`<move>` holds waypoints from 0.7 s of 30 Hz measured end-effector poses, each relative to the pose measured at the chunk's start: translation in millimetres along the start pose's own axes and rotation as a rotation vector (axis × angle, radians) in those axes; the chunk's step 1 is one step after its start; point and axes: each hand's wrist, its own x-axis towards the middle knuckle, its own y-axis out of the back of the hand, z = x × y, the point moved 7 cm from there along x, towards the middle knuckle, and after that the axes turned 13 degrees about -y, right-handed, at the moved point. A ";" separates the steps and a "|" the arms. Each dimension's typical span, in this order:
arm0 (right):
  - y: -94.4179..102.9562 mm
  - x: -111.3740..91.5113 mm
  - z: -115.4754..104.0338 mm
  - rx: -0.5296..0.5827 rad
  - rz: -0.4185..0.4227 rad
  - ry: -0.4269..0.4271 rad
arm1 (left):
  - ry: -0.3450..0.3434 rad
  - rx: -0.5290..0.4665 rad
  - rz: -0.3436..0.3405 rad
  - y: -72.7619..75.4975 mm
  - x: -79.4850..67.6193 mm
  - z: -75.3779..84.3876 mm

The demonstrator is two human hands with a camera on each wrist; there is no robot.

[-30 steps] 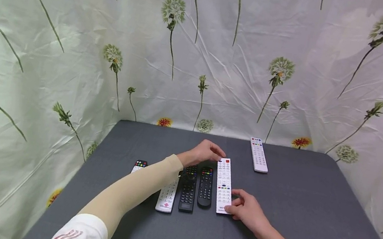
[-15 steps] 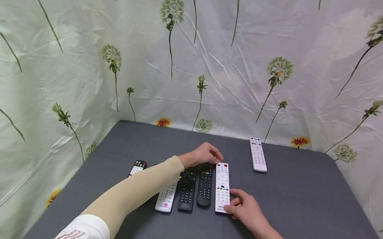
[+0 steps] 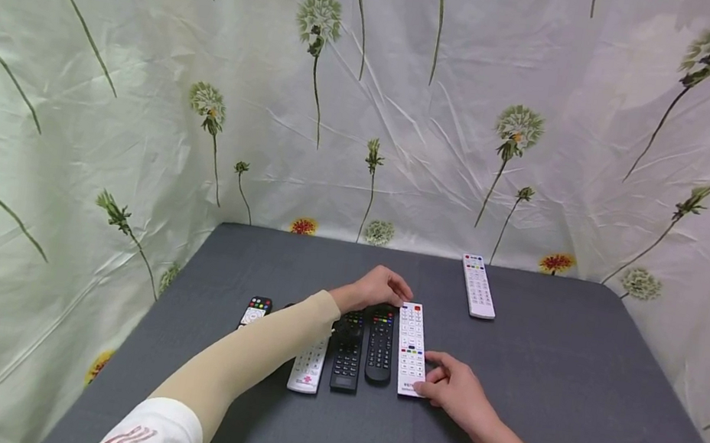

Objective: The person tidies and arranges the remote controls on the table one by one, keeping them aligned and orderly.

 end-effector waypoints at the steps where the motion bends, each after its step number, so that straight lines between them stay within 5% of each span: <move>1: -0.2 0.0 0.1 0.001 -0.002 0.003 | 0.000 0.000 -0.001 0.1 -0.2 -0.6; 14: -1.4 -0.4 1.5 0.034 -0.014 0.010 | 0.009 -0.031 0.011 -0.6 -3.0 1.3; 21: 2.4 -2.8 0.9 0.073 -0.036 -0.023 | -0.009 0.056 0.031 -0.8 -4.2 8.2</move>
